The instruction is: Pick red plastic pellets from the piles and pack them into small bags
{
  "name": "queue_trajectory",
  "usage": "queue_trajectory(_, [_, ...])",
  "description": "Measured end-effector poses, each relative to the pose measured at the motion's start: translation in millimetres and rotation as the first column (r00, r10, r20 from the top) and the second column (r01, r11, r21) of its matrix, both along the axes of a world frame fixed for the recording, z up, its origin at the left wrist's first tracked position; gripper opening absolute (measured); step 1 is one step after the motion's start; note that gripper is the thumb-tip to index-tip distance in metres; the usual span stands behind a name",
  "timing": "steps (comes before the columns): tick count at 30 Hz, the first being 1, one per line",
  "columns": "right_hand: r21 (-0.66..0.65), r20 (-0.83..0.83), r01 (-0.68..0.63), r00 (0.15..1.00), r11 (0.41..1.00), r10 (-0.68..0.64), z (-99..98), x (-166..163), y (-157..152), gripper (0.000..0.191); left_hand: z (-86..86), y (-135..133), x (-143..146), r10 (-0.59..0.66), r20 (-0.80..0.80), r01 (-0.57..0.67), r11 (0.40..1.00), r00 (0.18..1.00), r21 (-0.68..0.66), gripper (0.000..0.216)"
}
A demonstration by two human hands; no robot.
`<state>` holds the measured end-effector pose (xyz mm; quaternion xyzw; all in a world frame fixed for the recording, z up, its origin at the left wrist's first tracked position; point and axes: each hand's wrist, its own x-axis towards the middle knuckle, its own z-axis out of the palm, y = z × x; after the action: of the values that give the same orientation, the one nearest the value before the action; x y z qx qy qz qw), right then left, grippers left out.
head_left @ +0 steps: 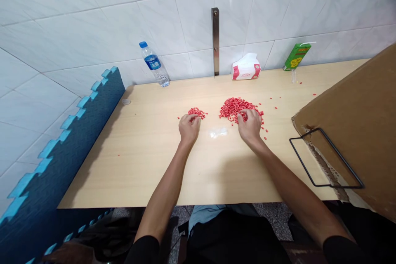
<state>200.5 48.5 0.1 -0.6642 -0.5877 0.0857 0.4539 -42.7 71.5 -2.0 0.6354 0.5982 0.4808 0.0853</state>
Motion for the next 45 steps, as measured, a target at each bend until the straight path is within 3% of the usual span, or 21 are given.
queue_trajectory(2, [-0.033, 0.157, 0.042, 0.987, 0.999, -0.036, -3.9, 9, 6, 0.024, 0.6, 5, -4, 0.118, -0.047, -0.118, 0.993, 0.992, 0.0, 0.014])
queue_trajectory(4, [-0.069, 0.24, 0.035, 0.971, 0.997, -0.017, -7.6, 14, 10, 0.024, 2.1, 3, -2, 0.142, -0.109, -0.141, 0.99, 0.984, 0.014, 0.015])
queue_trajectory(7, [-0.097, 0.308, 0.003, 0.951, 0.995, 0.027, -11.1, 17, 14, 0.022, 3.9, -10, 8, -0.056, -0.238, 0.058, 0.998, 0.97, 0.0, 0.008])
queue_trajectory(10, [-0.12, 0.354, -0.028, 0.933, 0.992, 0.07, -12.5, 16, 15, 0.023, 5.3, -26, 21, -0.274, -0.33, 0.26, 0.962, 0.904, -0.086, 0.019])
queue_trajectory(13, [-0.153, 0.352, -0.027, 0.933, 0.988, 0.08, -13.9, 17, 17, 0.023, 6.9, -34, 28, -0.414, -0.395, 0.362, 0.91, 0.82, -0.203, 0.03])
queue_trajectory(15, [-0.165, 0.333, -0.01, 0.941, 0.986, 0.065, -15.1, 18, 18, 0.021, 7.4, -34, 29, -0.459, -0.416, 0.383, 0.888, 0.785, -0.256, 0.026])
queue_trajectory(26, [-0.013, 0.324, -0.051, 0.945, 0.999, 0.052, -17.3, 19, 18, 0.018, 5.9, -34, 33, -0.511, -0.294, 0.431, 0.853, 0.808, -0.295, 0.017])
queue_trajectory(31, [0.11, 0.22, -0.147, 0.968, 0.983, 0.12, -15.4, 16, 16, 0.019, 11.4, -37, 35, -0.524, -0.349, 0.432, 0.847, 0.777, -0.31, 0.023])
queue_trajectory(33, [0.118, 0.154, -0.174, 0.976, 0.978, 0.155, -14.7, 13, 15, 0.018, 11.3, -37, 35, -0.534, -0.39, 0.438, 0.843, 0.75, -0.312, 0.029])
queue_trajectory(40, [0.068, -0.031, -0.217, 0.975, 0.974, 0.22, -7.7, 2, 8, 0.018, 6.8, -37, 37, -0.535, -0.423, 0.451, 0.845, 0.731, -0.288, 0.016])
queue_trajectory(45, [0.118, -0.028, -0.335, 0.94, 0.935, 0.341, -4.1, -9, -1, 0.03, 11.9, -41, 41, -0.521, -0.379, 0.46, 0.854, 0.765, -0.244, 0.014])
